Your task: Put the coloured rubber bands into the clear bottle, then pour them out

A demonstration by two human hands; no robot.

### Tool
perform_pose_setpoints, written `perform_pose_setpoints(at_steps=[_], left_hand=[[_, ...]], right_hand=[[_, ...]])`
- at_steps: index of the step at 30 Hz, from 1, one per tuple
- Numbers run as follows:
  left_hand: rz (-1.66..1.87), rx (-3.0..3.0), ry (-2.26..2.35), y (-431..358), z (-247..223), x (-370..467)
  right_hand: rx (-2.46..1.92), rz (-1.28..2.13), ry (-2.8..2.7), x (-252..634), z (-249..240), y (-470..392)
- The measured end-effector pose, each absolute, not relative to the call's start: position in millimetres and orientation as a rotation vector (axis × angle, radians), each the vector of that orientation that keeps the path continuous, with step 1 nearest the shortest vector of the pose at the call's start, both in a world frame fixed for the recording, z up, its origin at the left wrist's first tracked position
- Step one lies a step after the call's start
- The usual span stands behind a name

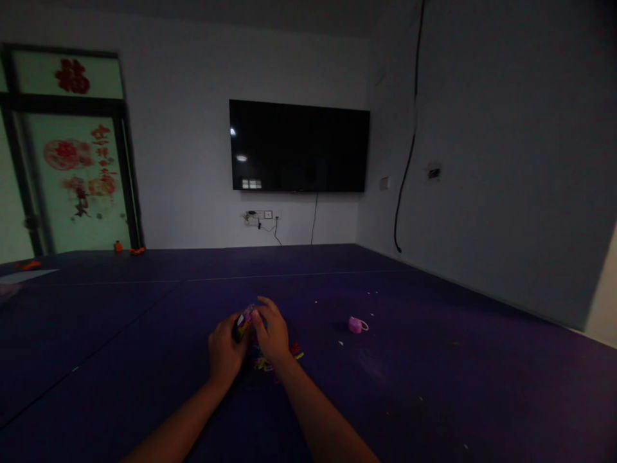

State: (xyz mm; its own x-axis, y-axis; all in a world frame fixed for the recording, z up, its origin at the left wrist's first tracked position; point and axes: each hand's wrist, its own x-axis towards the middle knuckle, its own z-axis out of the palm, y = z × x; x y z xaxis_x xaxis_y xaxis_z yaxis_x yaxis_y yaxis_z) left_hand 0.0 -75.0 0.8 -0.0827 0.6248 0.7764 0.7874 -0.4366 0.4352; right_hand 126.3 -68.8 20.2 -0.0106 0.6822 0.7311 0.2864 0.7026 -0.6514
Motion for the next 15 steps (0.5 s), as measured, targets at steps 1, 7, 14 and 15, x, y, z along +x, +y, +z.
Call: perform_pose_setpoints(at_steps=[1,7,14,15], left_hand=[[-1.532,-2.014,-1.552,-75.7,1.2,0.0],[-1.461,-1.981,-1.485,-80.3,2.9,0.2],[-1.331,-2.052,-1.454,-85.9,5.6,1.6],[-1.321,-2.055,-1.455,-86.0,5.8,1.8]], right_hand=[[-0.804,0.388,-1.596,126.6,20.9,-68.8],[-0.745,0.484,-1.518,125.5,21.5,-61.1],[-0.766,0.596,-1.56,126.6,15.2,-49.1],[-0.768,0.601,-1.557,126.5,14.7,-48.5]])
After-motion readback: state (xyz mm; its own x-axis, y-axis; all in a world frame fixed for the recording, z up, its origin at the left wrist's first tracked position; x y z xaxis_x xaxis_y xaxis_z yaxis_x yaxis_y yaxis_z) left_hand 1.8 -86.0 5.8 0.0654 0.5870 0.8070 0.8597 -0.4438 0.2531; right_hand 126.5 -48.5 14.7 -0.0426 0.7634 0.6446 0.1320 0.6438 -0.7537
